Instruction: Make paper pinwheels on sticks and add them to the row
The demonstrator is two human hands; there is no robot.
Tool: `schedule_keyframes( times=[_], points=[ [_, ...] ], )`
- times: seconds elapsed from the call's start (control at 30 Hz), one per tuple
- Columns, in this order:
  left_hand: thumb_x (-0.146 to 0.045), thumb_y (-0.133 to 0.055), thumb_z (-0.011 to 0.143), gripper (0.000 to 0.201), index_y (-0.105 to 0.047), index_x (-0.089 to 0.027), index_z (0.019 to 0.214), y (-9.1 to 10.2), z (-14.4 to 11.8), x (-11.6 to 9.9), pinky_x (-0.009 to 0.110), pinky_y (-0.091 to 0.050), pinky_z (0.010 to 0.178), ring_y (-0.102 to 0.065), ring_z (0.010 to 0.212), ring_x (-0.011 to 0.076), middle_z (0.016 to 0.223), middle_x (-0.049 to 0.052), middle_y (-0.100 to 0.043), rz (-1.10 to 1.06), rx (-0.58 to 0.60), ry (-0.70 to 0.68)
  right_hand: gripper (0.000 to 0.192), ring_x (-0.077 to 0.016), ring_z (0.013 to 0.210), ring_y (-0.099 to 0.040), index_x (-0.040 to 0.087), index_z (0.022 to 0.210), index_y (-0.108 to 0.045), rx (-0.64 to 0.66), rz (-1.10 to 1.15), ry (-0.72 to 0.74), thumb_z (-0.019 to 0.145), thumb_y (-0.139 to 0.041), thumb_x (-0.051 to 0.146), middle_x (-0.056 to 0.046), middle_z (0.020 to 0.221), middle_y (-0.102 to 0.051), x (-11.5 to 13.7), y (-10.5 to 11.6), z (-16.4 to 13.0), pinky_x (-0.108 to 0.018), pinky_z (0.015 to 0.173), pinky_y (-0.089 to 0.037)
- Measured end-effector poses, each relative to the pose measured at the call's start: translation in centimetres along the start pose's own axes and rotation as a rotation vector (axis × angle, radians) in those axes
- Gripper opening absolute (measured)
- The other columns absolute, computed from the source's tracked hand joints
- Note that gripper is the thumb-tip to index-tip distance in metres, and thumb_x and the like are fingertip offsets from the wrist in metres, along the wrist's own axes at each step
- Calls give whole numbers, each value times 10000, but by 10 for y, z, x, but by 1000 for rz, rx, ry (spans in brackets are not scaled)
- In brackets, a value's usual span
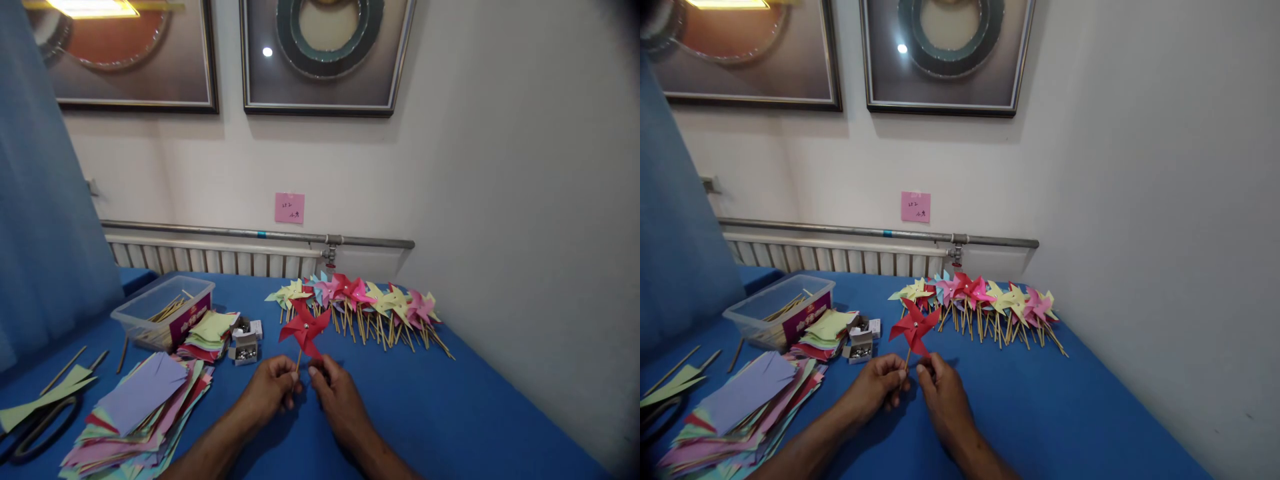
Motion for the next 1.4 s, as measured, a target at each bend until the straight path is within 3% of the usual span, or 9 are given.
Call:
schedule_keyframes(
  times=[0.2,0.53,0.83,1.4],
  points=[
    [-495,-681,651,340,-569,-178,702,3,-3,-7,211,-324,413,-463,394,94,473,-61,-495,-40,-23,-10,176,-142,585,-496,190,880,-647,60,-32,8,897,-526,317,25,660,-581,-1,-9,-1,-246,563,-368],
    [-535,-705,644,386,-533,-195,706,-2,-2,-5,217,-359,399,-486,374,108,457,-53,-525,-75,17,0,166,-149,653,-545,196,847,-610,121,-95,29,917,-491,288,16,709,-623,4,-10,-5,-254,624,-383],
    [-499,-718,621,360,-582,-176,705,4,-1,-6,209,-298,400,-441,391,86,489,-70,-488,-7,-75,-11,139,-137,641,-519,198,819,-594,112,-99,50,903,-508,267,35,688,-584,5,-10,-4,-248,635,-381],
    [-469,-756,598,350,-590,-167,659,2,2,-1,212,-322,432,-468,414,90,492,-42,-540,-102,-80,-34,142,-124,617,-514,209,719,-536,116,-170,40,861,-541,215,42,655,-592,6,-16,-9,-229,605,-357]
  ],
)
Point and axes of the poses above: each hand's wrist, its own z-axis towards the middle knuckle, its own y-axis out of the back of the hand, x = y × z, the point moved 3 cm from there along z, towards the middle knuckle
